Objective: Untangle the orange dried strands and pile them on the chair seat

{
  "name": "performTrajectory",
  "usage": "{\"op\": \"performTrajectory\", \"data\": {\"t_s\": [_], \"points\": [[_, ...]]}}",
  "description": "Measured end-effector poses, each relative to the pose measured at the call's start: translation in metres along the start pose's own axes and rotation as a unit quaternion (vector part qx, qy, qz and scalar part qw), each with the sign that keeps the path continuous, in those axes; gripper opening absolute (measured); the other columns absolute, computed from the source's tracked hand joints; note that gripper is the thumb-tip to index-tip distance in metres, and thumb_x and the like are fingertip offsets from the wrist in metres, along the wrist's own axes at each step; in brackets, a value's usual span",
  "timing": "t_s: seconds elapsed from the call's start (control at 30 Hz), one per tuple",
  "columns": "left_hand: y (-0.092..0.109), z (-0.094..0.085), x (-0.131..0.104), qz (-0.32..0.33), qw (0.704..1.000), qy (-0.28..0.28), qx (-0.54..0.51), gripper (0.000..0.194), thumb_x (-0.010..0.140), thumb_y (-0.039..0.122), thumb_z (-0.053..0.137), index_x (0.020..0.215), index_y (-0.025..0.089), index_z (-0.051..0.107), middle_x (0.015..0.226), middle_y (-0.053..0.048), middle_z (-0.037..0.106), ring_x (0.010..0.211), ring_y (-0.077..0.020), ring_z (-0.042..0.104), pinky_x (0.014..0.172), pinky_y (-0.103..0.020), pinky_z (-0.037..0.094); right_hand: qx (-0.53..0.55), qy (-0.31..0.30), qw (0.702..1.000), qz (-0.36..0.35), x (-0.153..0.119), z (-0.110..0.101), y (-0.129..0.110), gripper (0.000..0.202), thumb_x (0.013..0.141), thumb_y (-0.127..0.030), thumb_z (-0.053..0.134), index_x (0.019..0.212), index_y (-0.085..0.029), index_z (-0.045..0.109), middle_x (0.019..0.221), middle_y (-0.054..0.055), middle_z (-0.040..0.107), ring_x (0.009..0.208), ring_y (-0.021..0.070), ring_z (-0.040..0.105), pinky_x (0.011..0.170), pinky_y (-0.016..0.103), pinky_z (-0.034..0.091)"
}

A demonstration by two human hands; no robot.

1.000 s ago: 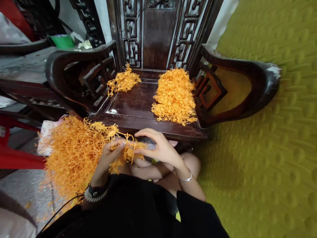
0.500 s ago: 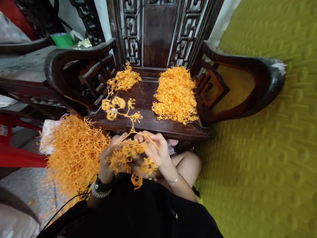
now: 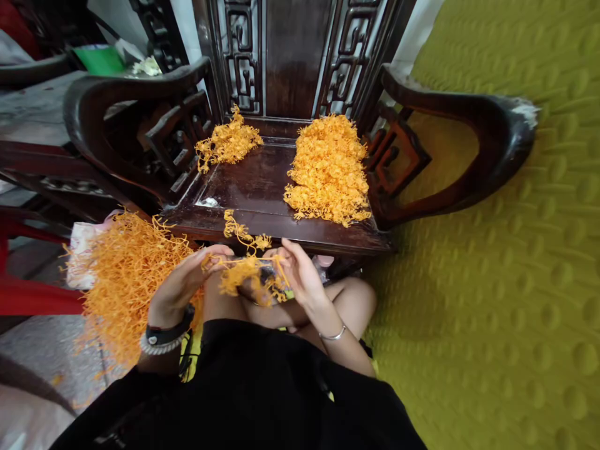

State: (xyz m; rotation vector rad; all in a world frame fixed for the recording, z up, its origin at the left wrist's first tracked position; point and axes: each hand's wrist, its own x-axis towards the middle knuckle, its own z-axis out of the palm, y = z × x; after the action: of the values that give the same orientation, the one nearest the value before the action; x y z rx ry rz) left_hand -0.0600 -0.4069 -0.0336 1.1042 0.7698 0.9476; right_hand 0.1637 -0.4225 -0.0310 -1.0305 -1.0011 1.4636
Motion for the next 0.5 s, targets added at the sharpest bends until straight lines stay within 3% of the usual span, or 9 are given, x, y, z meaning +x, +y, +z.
{"op": "performTrajectory", "data": {"t_s": [0.1,0.2,0.27,0.33,0.4,0.5], "points": [[0.008,-0.007,0.008,0.014,0.984,-0.082,0.158,0.025,0.090,0.036,0.060,0.087,0.017,0.076,0.090,-0.007,0.071,0.088,-0.0203,0.063,0.084,-0.026,0.046,-0.176,0.033,0.978,-0.104,-0.003,-0.013,0.002,0.065,0.092,-0.060,0.045,0.040,-0.022,0.036,0.045,0.001,0.040,0.058,0.0147,0.046,0.069,0.031,0.042],[0.010,-0.015,0.015,0.043,0.952,-0.122,0.279,0.030,0.089,0.036,0.061,0.071,0.018,0.076,0.070,-0.005,0.069,0.068,-0.0182,0.060,0.071,-0.026,0.045,-0.356,-0.041,0.930,-0.084,-0.008,-0.028,-0.002,0.069,0.093,-0.063,0.041,0.039,-0.020,0.039,0.041,-0.001,0.040,0.046,0.0104,0.037,0.060,0.029,0.036],[0.010,-0.021,0.016,0.078,0.934,-0.132,0.323,0.026,0.087,0.034,0.063,0.070,0.020,0.076,0.069,-0.005,0.069,0.066,-0.0184,0.059,0.072,-0.027,0.044,-0.415,-0.093,0.902,-0.069,-0.011,-0.034,-0.007,0.070,0.093,-0.064,0.040,0.040,-0.019,0.042,0.042,-0.001,0.042,0.045,0.0092,0.036,0.056,0.028,0.034],[0.010,-0.024,0.014,0.111,0.925,-0.141,0.335,0.020,0.083,0.034,0.067,0.069,0.023,0.076,0.068,-0.003,0.069,0.066,-0.0191,0.059,0.075,-0.029,0.044,-0.403,-0.131,0.902,-0.083,-0.013,-0.038,-0.015,0.067,0.093,-0.063,0.043,0.043,-0.018,0.048,0.049,0.001,0.049,0.051,0.0107,0.045,0.058,0.027,0.037],[0.011,-0.027,0.010,0.121,0.931,-0.132,0.319,0.019,0.080,0.034,0.070,0.066,0.023,0.075,0.066,-0.003,0.067,0.067,-0.0196,0.058,0.077,-0.031,0.045,-0.332,-0.173,0.922,-0.095,-0.015,-0.040,-0.022,0.060,0.092,-0.062,0.046,0.054,-0.017,0.061,0.065,0.005,0.061,0.072,0.0157,0.059,0.070,0.029,0.045],[0.013,-0.031,0.005,0.105,0.949,-0.105,0.278,0.017,0.078,0.033,0.071,0.066,0.021,0.072,0.067,-0.004,0.064,0.070,-0.0202,0.058,0.077,-0.031,0.045,-0.196,-0.197,0.959,-0.052,-0.017,-0.042,-0.024,0.050,0.093,-0.058,0.048,0.079,-0.016,0.071,0.085,0.008,0.070,0.091,0.0191,0.064,0.085,0.032,0.049]]}}
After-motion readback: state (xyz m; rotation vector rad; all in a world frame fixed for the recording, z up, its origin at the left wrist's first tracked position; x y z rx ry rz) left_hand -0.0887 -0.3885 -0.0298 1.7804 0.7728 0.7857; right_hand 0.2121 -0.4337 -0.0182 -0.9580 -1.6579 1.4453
